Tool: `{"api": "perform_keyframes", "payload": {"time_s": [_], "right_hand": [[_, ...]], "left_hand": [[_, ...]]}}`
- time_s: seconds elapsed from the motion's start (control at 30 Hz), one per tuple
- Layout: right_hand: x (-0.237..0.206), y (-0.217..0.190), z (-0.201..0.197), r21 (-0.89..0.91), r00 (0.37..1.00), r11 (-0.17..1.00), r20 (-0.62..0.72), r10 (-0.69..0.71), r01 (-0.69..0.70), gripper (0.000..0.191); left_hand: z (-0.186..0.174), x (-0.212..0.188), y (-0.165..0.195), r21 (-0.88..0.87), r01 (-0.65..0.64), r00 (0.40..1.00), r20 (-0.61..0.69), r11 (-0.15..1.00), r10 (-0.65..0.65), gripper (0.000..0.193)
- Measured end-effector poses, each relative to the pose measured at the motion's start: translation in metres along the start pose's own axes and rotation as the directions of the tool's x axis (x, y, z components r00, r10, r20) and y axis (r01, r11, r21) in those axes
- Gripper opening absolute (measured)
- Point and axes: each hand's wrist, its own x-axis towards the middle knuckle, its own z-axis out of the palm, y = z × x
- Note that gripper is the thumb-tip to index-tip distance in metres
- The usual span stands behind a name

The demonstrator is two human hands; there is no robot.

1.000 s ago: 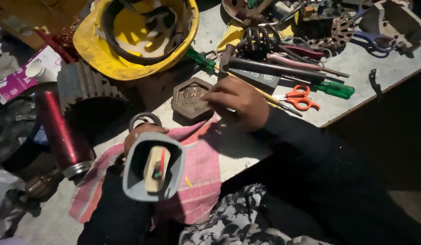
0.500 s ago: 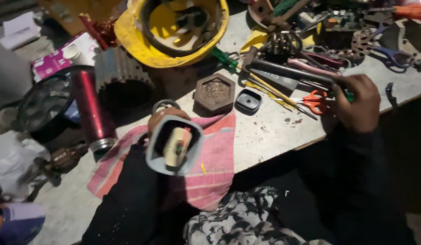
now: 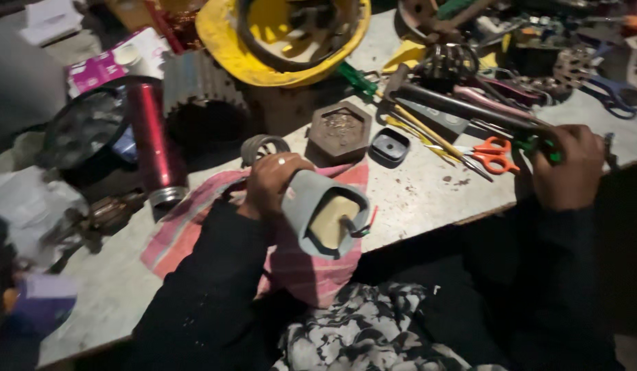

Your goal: The person uses pliers to strip insulation from wires on a small cylindrical electrical component and then twists the exposed ends. The work is performed on a cluttered workbench with various tools and parts visible.

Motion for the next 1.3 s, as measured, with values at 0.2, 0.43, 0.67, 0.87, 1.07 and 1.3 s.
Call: {"api": "perform_keyframes", "payload": {"time_s": [0.2, 0.43, 0.67, 0.87, 1.07, 1.3], "right_hand": [[0.002, 0.005, -0.001, -0.012, 0.999, 0.999, -0.005, 0.035, -0.035, 0.025], [-0.008, 0.022, 0.002, -0.071, 0.998, 0.996, 0.028, 0.059, -0.057, 0.028], [-0.029, 0.05, 0.004, -0.203, 0.989, 0.974, 0.086, 0.122, -0.102, 0.03], [-0.035, 0.071, -0.009, -0.244, 0.98, 0.957, 0.084, 0.182, -0.157, 0.042], [-0.013, 0.046, -0.007, -0.144, 0.991, 0.986, 0.093, 0.101, -0.087, 0.032], [0.026, 0.001, -0.014, -0.062, 0.997, 0.996, 0.055, -0.06, 0.063, 0.037]], "left_hand": [[0.008, 0.003, -0.002, 0.052, -0.033, 0.999, 0.018, 0.998, 0.032, 0.019], [0.009, 0.009, 0.004, 0.045, -0.035, 0.999, 0.014, 0.998, 0.035, 0.019], [0.01, 0.01, 0.007, 0.089, -0.019, 1.0, 0.019, 0.996, 0.017, 0.019], [0.012, 0.012, 0.004, 0.116, -0.047, 0.999, 0.018, 0.992, 0.045, 0.023], [0.014, 0.011, 0.01, 0.152, -0.039, 0.999, -0.003, 0.988, 0.04, 0.021], [0.014, 0.017, 0.012, 0.142, -0.067, 0.997, 0.036, 0.988, 0.062, 0.021]]}}
